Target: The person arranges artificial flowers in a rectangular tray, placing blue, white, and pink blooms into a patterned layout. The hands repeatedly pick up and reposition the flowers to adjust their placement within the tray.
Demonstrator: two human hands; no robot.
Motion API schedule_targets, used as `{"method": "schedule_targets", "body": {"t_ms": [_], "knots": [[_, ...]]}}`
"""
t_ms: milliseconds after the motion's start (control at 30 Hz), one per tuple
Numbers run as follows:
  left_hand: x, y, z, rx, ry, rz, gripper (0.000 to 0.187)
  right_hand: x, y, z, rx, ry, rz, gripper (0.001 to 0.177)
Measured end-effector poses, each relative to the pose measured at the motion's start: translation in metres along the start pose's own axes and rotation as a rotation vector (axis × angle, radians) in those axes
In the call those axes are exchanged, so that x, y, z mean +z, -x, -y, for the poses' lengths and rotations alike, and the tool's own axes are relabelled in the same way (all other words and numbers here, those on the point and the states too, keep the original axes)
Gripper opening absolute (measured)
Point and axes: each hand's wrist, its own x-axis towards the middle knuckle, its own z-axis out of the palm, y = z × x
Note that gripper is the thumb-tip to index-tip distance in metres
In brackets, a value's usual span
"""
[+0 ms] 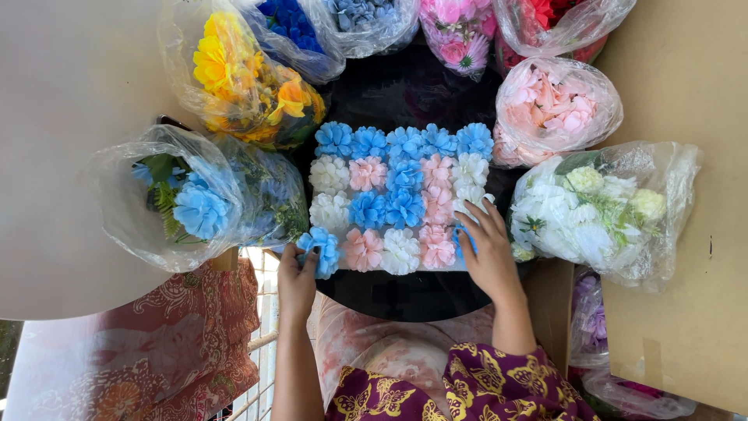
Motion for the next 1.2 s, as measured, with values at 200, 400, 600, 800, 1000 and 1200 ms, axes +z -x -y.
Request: {"method": "schedule_targets", "body": {"t_ms": [200,400,600,800,1000,1200], "knots": [[0.005,0.009,-0.027,0.070,0.182,-0.069,0.015,0.052,-0.012,-0.021,-0.032,0.114,-0.016,0.037],[0.017,0.011,-0.021,0.104,0.288,0.012,0.037,0.074,-0.018,-0.033,0.007,0.132,-0.037,0.014],[0.038,0.009,-0.016,0.156,0.255,0.056,0.031,0.078,-0.019,-0.036,0.119,-0.122,-0.147,0.013],[0.075,0.013,-0.082,0.246,0.039,0.100,0.042,0.044,-0.026,-0.010,0.149,-0.346,-0.418,0.013],[0.166,-0.011,-0.068,0.463,-0.460,0.193,0.044,0.017,-0.017,-0.014,0.142,-0.482,-0.555,0.015],[0.236,-0.041,-0.041,0.489,-0.704,0.248,0.038,0.002,-0.008,-0.019,0.201,-0.459,-0.597,0.011]]}}
